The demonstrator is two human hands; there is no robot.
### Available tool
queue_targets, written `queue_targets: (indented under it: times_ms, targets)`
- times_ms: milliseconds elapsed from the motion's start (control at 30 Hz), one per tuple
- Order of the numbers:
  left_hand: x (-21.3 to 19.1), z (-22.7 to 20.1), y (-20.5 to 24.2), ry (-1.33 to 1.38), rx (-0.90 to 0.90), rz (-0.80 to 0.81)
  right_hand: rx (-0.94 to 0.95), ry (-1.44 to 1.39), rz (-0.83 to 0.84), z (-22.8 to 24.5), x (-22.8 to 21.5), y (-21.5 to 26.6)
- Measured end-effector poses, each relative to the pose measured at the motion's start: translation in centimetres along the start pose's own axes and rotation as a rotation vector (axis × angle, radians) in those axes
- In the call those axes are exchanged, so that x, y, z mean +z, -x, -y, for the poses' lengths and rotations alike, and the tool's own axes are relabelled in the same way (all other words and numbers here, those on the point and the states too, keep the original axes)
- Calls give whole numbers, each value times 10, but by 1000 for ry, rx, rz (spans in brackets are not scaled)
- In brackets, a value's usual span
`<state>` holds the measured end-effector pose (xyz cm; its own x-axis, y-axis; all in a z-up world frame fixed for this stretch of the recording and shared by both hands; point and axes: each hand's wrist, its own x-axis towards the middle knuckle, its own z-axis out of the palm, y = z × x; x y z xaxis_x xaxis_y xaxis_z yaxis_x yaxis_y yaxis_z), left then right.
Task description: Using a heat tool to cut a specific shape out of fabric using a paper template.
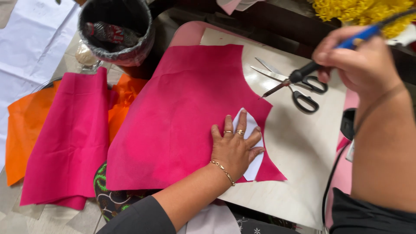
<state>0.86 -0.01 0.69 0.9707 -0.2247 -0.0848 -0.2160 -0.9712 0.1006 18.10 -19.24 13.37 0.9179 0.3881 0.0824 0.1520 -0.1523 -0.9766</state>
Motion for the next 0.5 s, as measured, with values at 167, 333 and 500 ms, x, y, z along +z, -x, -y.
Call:
queue_targets:
  times_ms: [167,333,500]
  targets:
    - [-6,8,0,67,25,-23,-219,532,-276,44,-15,139]
    - [1,15,7,2,109,-268,-437,1201,-511,10,-28,255]
    - [14,18,10,-8,42,-271,-561,1465,-320,-51,-42,296]
